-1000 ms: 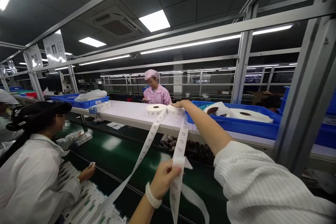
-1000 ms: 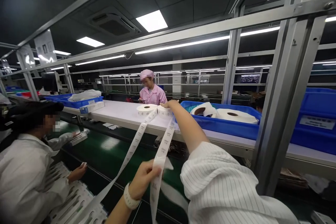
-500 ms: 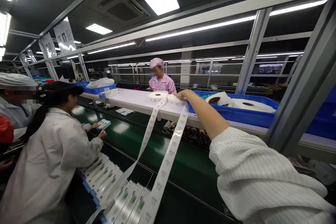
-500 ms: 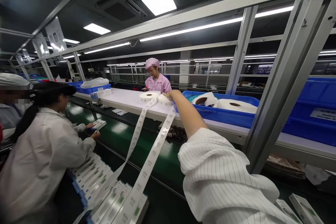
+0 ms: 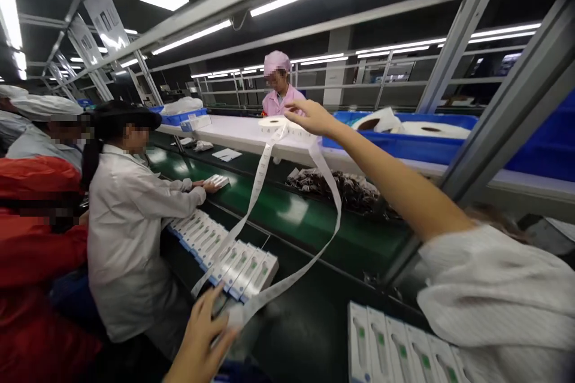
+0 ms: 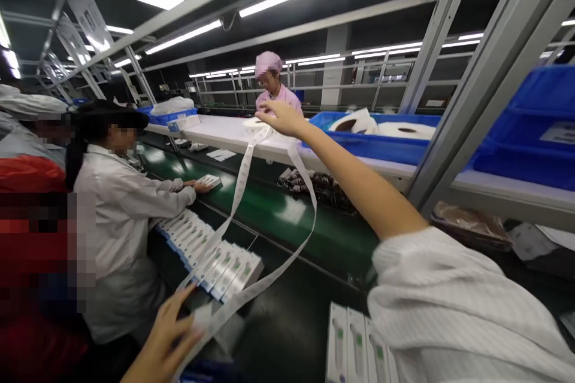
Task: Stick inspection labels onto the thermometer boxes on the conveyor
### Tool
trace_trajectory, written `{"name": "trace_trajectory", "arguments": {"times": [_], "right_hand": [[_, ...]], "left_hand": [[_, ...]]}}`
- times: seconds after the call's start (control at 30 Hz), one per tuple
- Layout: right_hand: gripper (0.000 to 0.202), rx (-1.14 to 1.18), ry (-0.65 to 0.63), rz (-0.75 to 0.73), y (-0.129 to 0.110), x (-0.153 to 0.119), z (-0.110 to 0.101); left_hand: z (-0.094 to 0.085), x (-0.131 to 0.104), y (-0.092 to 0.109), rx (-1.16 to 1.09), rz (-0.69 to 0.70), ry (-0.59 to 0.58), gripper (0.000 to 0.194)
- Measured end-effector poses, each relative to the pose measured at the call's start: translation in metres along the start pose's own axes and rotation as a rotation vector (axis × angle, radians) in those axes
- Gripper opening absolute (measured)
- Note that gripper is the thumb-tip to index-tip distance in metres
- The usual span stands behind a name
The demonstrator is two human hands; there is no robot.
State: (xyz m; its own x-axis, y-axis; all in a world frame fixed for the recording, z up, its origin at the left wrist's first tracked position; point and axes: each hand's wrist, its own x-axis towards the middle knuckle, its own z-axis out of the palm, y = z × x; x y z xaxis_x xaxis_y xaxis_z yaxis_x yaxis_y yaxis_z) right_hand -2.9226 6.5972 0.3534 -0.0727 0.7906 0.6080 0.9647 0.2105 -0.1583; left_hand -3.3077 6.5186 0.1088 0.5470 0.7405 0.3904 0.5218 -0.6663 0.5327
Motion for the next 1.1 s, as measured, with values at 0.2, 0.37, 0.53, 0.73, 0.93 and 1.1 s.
{"name": "trace_trajectory", "arguments": {"times": [0.2, 0.37, 0.53, 0.73, 0.93, 1.1], "right_hand": [[0.028, 0.635, 0.096, 0.104, -0.112, -0.235, 0.025], [0.026, 0.832, 0.333, 0.548, -0.129, -0.345, 0.066], [0.011, 0.768, 0.568, 0.794, -0.118, -0.384, 0.068], [0.015, 0.62, 0.67, 0.986, -0.12, -0.415, 0.068], [0.01, 0.456, 0.689, 0.982, -0.12, -0.431, 0.075], [0.019, 0.577, 0.531, 0.962, -0.11, -0.432, 0.081]], "left_hand": [[0.04, 0.053, 0.099, -0.647, 0.006, -0.138, 0.023], [0.102, 0.059, 0.151, -0.855, 0.122, -0.427, 0.02], [0.146, 0.043, 0.171, -0.847, 0.222, -0.514, 0.019], [0.176, 0.022, 0.188, -1.037, 0.083, -0.426, 0.034], [0.19, 0.009, 0.201, -0.969, 0.042, -0.501, 0.016], [0.202, 0.013, 0.193, -0.867, 0.02, -0.471, 0.019]]}}
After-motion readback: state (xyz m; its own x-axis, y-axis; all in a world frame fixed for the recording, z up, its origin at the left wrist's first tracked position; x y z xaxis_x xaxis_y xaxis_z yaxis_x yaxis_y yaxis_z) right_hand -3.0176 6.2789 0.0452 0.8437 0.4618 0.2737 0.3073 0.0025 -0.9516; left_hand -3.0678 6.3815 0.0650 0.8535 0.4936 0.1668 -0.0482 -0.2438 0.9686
